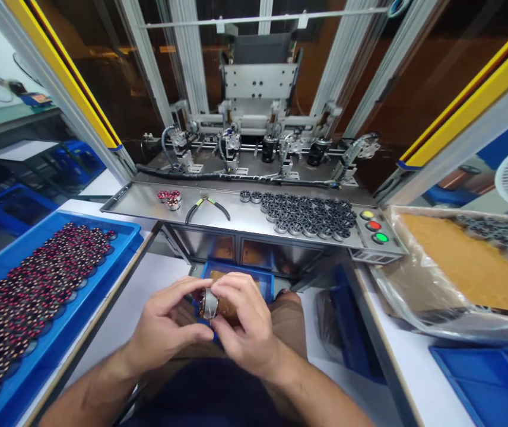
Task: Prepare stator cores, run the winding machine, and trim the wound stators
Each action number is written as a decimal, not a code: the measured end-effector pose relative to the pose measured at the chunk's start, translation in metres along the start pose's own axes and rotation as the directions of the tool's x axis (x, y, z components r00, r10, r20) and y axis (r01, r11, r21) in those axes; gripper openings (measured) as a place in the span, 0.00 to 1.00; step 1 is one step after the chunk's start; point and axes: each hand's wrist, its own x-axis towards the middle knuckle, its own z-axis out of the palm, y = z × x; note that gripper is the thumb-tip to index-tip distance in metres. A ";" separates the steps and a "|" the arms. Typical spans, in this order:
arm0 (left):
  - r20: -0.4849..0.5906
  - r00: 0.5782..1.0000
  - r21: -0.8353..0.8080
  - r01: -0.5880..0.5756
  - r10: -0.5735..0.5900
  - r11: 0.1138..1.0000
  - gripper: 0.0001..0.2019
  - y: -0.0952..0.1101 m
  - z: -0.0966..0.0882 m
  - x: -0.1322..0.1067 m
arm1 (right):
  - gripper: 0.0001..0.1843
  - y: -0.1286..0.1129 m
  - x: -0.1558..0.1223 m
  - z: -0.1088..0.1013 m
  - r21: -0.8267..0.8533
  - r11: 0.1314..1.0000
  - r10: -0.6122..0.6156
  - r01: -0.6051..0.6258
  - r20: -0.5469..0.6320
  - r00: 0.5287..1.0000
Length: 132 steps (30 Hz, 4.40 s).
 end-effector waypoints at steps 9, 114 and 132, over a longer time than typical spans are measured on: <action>-0.062 0.949 0.378 -0.266 0.311 0.887 0.25 0.003 -0.008 0.012 | 0.09 -0.011 0.007 -0.021 0.217 0.908 0.338 -0.357 0.123 0.933; -0.173 0.953 -0.511 0.129 -0.248 0.850 0.16 -0.004 -0.018 -0.008 | 0.40 -0.002 -0.050 0.013 0.065 0.947 0.286 -0.314 0.273 0.918; -0.250 0.968 -0.225 -0.039 -0.019 0.974 0.15 -0.003 -0.018 -0.016 | 0.43 -0.003 -0.041 0.014 0.119 0.959 0.214 -0.257 0.290 0.933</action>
